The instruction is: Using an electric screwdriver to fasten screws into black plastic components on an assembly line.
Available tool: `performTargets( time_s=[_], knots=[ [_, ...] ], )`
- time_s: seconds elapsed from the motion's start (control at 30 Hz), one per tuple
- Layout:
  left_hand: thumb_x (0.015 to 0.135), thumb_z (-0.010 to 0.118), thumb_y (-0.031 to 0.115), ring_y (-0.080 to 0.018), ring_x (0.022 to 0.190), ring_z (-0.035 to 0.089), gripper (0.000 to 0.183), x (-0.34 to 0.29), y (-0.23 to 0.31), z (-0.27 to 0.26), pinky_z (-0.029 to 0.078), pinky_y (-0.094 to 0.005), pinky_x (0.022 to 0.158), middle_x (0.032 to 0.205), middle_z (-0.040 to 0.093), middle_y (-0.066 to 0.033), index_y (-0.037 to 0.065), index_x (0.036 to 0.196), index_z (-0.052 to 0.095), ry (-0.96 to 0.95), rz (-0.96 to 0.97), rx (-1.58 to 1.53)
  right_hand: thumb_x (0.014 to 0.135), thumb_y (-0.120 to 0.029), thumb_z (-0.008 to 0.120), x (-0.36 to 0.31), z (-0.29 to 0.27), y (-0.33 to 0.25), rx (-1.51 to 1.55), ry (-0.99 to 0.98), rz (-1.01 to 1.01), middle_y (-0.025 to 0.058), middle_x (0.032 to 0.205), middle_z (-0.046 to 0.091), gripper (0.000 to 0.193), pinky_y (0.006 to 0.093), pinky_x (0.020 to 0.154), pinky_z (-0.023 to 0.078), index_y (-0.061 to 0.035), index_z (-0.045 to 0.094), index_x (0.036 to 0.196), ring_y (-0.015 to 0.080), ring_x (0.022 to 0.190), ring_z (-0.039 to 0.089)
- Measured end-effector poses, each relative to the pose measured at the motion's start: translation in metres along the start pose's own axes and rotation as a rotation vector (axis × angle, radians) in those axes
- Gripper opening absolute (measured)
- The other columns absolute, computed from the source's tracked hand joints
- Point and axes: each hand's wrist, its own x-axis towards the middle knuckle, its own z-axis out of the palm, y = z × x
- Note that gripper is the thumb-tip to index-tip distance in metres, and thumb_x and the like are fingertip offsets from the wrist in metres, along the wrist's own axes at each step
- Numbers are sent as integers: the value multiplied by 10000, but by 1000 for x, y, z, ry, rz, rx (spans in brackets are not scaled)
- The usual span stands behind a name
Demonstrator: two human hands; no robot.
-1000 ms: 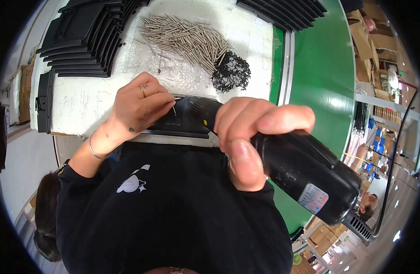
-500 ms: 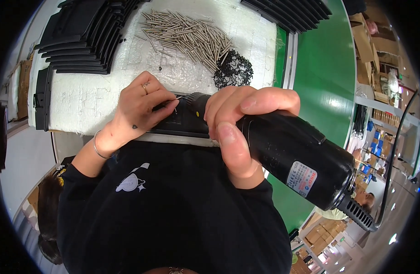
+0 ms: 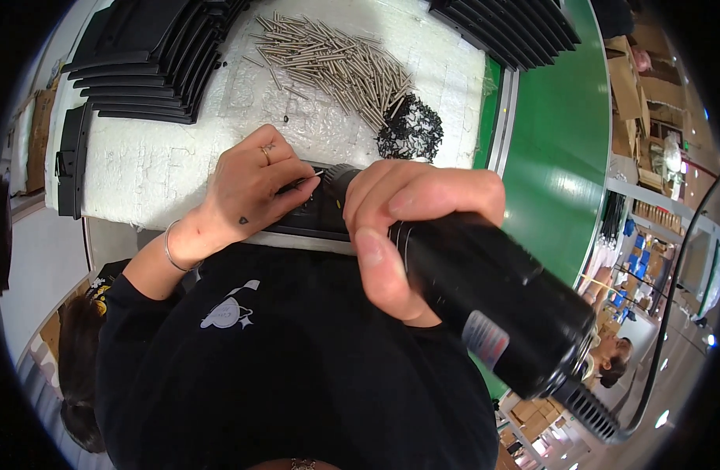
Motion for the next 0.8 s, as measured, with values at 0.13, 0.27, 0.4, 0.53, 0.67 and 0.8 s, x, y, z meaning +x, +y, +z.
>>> performTargets(
  time_s=[0.13, 0.27, 0.4, 0.53, 0.67, 0.8],
  knots=[
    [683, 773, 76, -212, 694, 540, 141, 0, -2, -1, 465, -308, 580, 683, 574, -12, 69, 777, 669, -23, -10, -18, 753, 97, 630, 5, 5, 3, -38, -80, -14, 113, 686, 560, 364, 340, 563, 479, -21, 405, 1014, 210, 573, 554],
    [689, 769, 90, -210, 697, 541, 141, -2, -4, 0, 465, -311, 583, 679, 565, -14, 71, 784, 667, -21, -6, -52, 736, 105, 637, 12, 8, 7, -33, -105, -25, 97, 662, 552, 351, 319, 526, 466, -28, 411, 970, 191, 536, 533],
    [695, 764, 94, -209, 698, 541, 137, -3, -6, 1, 466, -316, 589, 679, 554, -15, 73, 784, 662, -21, 1, -52, 735, 114, 629, 14, 12, 11, -2, -75, 7, 92, 662, 546, 349, 307, 526, 460, -31, 411, 966, 180, 539, 528],
    [699, 756, 92, -213, 698, 537, 133, -2, -6, 1, 467, -322, 594, 683, 544, -16, 74, 782, 653, -53, -3, -61, 736, 126, 622, 15, 10, 10, -23, -82, 24, 91, 667, 544, 349, 302, 532, 457, -31, 411, 966, 176, 544, 526],
    [702, 750, 93, -225, 716, 526, 146, -1, -5, 0, 462, -332, 607, 700, 528, -24, 69, 790, 636, -84, 1, -55, 741, 134, 617, 16, 11, 11, -30, -115, 35, 93, 687, 549, 350, 303, 540, 458, -27, 411, 973, 173, 551, 527],
    [699, 750, 96, -230, 732, 521, 163, -4, -4, 1, 458, -343, 623, 721, 524, -27, 68, 801, 626, -118, -26, -35, 754, 1, 607, 12, 23, 13, -145, 21, 62, 31, 606, 481, 298, 297, 495, 385, -83, 394, 945, 133, 461, 442]
  ],
)
